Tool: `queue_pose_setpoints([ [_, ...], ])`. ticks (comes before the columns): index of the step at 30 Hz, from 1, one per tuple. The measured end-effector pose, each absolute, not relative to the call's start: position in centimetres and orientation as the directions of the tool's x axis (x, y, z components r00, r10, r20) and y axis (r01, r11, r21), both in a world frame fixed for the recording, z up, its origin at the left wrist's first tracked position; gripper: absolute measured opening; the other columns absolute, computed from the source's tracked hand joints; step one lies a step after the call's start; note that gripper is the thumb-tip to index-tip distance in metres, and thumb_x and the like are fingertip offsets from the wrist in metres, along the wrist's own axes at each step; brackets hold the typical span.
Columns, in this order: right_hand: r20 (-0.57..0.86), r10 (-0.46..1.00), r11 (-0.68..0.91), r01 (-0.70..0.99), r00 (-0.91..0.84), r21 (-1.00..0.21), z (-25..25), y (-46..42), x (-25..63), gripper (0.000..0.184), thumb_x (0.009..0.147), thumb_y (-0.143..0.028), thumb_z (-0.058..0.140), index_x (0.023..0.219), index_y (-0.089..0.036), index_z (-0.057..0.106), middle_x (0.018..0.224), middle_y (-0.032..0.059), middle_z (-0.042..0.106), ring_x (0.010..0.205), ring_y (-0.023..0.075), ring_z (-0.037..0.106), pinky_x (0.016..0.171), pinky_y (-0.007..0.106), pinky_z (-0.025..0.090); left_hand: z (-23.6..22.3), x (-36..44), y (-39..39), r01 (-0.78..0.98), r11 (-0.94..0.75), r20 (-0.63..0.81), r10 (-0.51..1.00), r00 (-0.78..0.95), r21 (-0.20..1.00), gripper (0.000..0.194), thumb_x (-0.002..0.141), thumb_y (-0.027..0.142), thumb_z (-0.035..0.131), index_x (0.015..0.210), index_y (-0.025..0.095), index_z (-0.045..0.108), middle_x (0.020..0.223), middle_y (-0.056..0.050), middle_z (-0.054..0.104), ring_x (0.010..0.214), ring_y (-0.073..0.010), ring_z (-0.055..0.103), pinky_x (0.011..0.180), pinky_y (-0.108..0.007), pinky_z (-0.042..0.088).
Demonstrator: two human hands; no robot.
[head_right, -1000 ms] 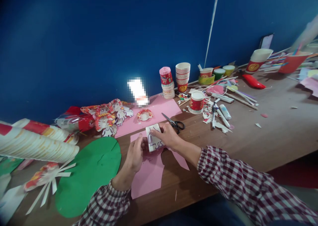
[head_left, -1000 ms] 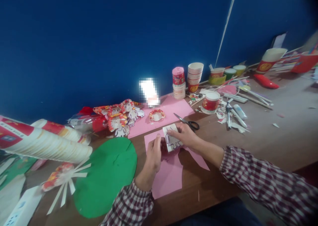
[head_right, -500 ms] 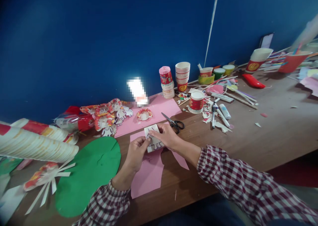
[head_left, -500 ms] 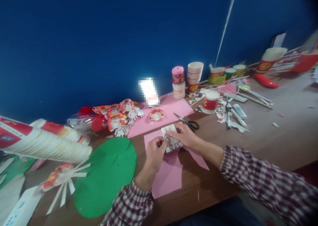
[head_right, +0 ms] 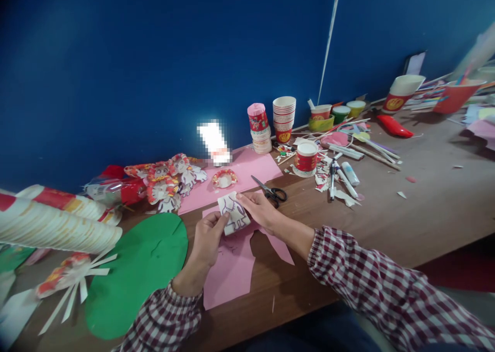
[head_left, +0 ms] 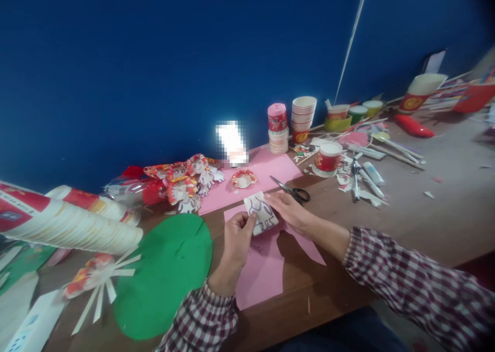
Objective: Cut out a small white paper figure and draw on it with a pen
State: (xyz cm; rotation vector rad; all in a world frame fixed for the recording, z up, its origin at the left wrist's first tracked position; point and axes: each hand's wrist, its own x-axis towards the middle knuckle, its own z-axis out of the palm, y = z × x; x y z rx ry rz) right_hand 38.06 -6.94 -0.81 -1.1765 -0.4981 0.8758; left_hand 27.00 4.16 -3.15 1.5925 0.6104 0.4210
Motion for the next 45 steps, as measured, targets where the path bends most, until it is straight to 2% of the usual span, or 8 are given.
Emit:
queue_pose_setpoints([
  [3, -0.092, 0.790, 0.076, -0.245, 0.606, -0.967, -0.86, -7.02, 38.14, 0.043, 0.070, -0.055, 0.067, 0.066, -0.013, 0.056, 0.057, -0.0029, 0.051, 0.051, 0.0073, 0.041, 0.050, 0.021, 0.032, -2.98, 27.01, 4.09, 0.145, -0.048, -0.087, 0.606, 0.791, 0.988, 0.031, 0.075, 0.041, 0.064, 0.061, 0.015, 0.052, 0.053, 0.005, 0.045, 0.050, -0.0071, 0.037, 0.047, -0.019, 0.028],
  [6, -0.089, 0.785, 0.040, -0.193, 0.614, -0.980, -1.08, -7.03, 38.31, 0.045, 0.066, -0.054, 0.071, 0.071, -0.011, 0.060, 0.062, -0.0010, 0.055, 0.055, 0.0085, 0.045, 0.053, 0.022, 0.035, -2.94, 27.04, 4.08, 0.147, -0.060, -0.081, 0.605, 0.792, 0.987, 0.032, 0.075, 0.041, 0.063, 0.061, 0.015, 0.052, 0.054, 0.005, 0.044, 0.051, -0.0071, 0.036, 0.048, -0.019, 0.028],
  [16, -0.078, 0.762, 0.040, -0.167, 0.643, -0.985, -0.96, -6.87, 38.23, 0.041, 0.062, -0.051, 0.073, 0.066, -0.012, 0.060, 0.060, -0.0015, 0.055, 0.055, 0.0090, 0.046, 0.052, 0.022, 0.035, -3.05, 26.92, 4.11, 0.158, -0.074, -0.082, 0.602, 0.794, 0.985, 0.032, 0.075, 0.041, 0.064, 0.060, 0.015, 0.053, 0.054, 0.005, 0.043, 0.052, -0.0072, 0.036, 0.048, -0.019, 0.028],
  [30, -0.067, 0.766, 0.051, -0.165, 0.640, -0.985, -0.89, -6.84, 38.23, 0.041, 0.062, -0.051, 0.072, 0.066, -0.012, 0.061, 0.062, -0.0004, 0.056, 0.056, 0.0095, 0.047, 0.053, 0.023, 0.036, -3.15, 26.99, 4.11, 0.148, -0.060, -0.084, 0.594, 0.800, 0.987, 0.035, 0.074, 0.044, 0.065, 0.060, 0.015, 0.051, 0.053, 0.006, 0.040, 0.051, -0.0070, 0.035, 0.048, -0.019, 0.027],
  [42, -0.066, 0.734, 0.000, -0.097, 0.676, -0.995, -0.76, -6.92, 38.06, 0.025, 0.068, -0.037, 0.065, 0.063, -0.014, 0.056, 0.059, -0.0017, 0.053, 0.054, 0.0096, 0.045, 0.051, 0.022, 0.036, -2.67, 27.02, 3.84, 0.168, -0.062, -0.098, 0.597, 0.796, 0.984, 0.034, 0.074, 0.043, 0.064, 0.059, 0.015, 0.052, 0.052, 0.006, 0.040, 0.050, -0.0071, 0.035, 0.047, -0.020, 0.027],
  [45, -0.032, 0.740, -0.008, -0.038, 0.671, -0.999, -0.94, -6.94, 38.11, 0.024, 0.070, -0.037, 0.063, 0.066, -0.014, 0.057, 0.061, -0.0009, 0.055, 0.056, 0.0100, 0.046, 0.052, 0.022, 0.036, -2.71, 27.05, 3.86, 0.166, -0.060, -0.098, 0.595, 0.798, 0.984, 0.034, 0.074, 0.043, 0.064, 0.059, 0.015, 0.052, 0.052, 0.006, 0.041, 0.049, -0.0072, 0.036, 0.047, -0.020, 0.027],
])
